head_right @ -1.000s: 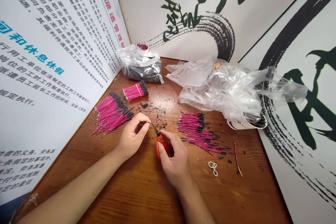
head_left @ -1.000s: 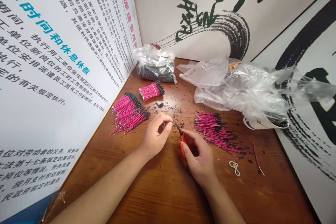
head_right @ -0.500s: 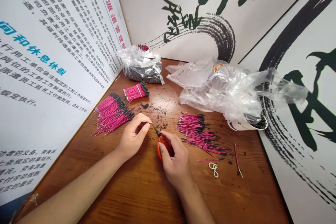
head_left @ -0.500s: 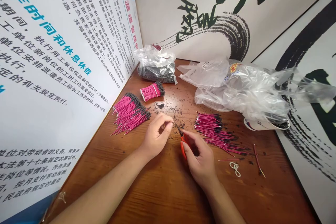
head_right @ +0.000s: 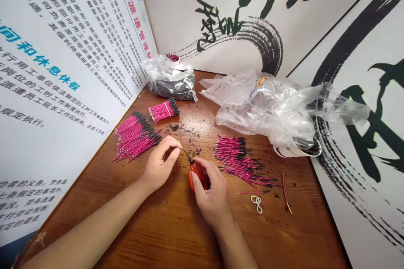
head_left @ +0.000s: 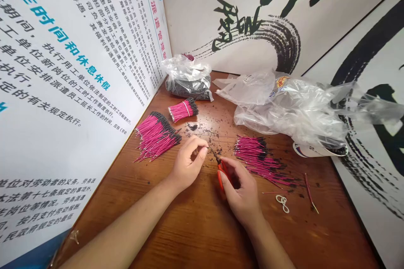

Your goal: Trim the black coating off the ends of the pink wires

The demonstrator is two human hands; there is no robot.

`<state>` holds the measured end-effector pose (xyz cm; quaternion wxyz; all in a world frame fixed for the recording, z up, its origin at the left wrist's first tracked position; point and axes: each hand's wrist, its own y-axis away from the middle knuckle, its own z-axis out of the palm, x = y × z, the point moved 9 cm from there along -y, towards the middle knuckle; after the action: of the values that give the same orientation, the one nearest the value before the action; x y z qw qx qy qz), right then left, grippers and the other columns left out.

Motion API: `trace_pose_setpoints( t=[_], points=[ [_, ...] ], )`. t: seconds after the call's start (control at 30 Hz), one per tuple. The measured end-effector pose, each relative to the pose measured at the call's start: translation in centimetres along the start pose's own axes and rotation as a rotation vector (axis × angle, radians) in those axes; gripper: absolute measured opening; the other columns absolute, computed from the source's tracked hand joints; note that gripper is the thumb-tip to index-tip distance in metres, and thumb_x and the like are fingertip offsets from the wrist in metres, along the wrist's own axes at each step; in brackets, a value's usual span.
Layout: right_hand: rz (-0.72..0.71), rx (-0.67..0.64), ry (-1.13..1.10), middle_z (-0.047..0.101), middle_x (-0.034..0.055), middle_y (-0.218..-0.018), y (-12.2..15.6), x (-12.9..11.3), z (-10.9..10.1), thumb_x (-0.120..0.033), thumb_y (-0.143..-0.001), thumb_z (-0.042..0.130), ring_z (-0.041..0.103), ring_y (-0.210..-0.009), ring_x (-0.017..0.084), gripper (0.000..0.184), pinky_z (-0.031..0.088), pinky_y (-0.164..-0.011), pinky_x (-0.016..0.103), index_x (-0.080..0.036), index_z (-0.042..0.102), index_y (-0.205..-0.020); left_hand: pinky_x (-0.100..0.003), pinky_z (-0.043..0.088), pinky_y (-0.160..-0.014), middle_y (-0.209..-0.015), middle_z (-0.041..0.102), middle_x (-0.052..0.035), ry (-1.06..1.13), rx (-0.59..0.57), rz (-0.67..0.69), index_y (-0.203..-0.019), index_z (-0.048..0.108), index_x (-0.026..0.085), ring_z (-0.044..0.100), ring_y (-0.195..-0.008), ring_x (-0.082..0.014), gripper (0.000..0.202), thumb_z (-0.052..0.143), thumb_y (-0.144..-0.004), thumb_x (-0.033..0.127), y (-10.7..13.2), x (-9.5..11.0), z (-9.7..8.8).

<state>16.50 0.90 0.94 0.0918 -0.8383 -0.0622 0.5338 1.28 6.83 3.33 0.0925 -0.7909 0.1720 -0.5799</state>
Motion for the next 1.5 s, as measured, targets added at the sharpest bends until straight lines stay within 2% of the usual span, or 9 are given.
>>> trace_pose_setpoints(
  t=[0.67, 1.0, 1.2, 1.5],
  points=[
    [-0.008, -0.019, -0.001, 0.068, 0.003, -0.107, -0.12, -0.31, -0.09, -0.019, -0.094, 0.057, 0.064, -0.093, 0.017, 0.026, 0.052, -0.081, 0.026, -0.026, 0.061, -0.119, -0.024, 0.04, -0.074, -0.084, 0.054, -0.0001, 0.005, -0.032, 0.022, -0.085, 0.056, 0.018, 0.05, -0.08, -0.0128, 0.012, 0.049, -0.095, 0.016, 0.01, 0.23, 0.18],
    [0.0, 0.029, 0.024, 0.068, 0.0037, -0.104, -0.17, -0.05, -0.45, -0.019, -0.093, 0.058, 0.064, -0.09, 0.018, 0.026, 0.053, -0.079, 0.028, -0.025, 0.061, -0.118, -0.024, 0.039, -0.072, -0.082, 0.053, 0.0, 0.01, -0.045, -0.011, -0.083, 0.055, 0.018, 0.049, -0.078, -0.0129, 0.014, 0.048, -0.096, 0.017, -0.1, -0.03, 0.29],
    [0.013, -0.025, -0.005, 0.067, 0.0039, -0.105, -0.09, 0.03, -0.1, -0.021, -0.094, 0.058, 0.064, -0.092, 0.018, 0.026, 0.052, -0.081, 0.028, -0.025, 0.06, -0.119, -0.025, 0.04, -0.072, -0.083, 0.053, -0.0004, 0.01, -0.048, -0.011, -0.084, 0.055, 0.018, 0.05, -0.078, -0.0133, 0.014, 0.048, -0.096, 0.018, -0.06, 0.06, 0.31],
    [0.015, -0.015, 0.004, 0.067, 0.0039, -0.108, -0.12, 0.05, -0.09, -0.023, -0.094, 0.058, 0.064, -0.095, 0.018, 0.026, 0.052, -0.083, 0.029, -0.026, 0.06, -0.12, -0.025, 0.042, -0.072, -0.082, 0.054, -0.0011, 0.013, -0.06, -0.031, -0.084, 0.056, 0.018, 0.05, -0.078, -0.0139, 0.014, 0.048, -0.096, 0.021, 0.05, -0.09, 0.48]
  ],
)
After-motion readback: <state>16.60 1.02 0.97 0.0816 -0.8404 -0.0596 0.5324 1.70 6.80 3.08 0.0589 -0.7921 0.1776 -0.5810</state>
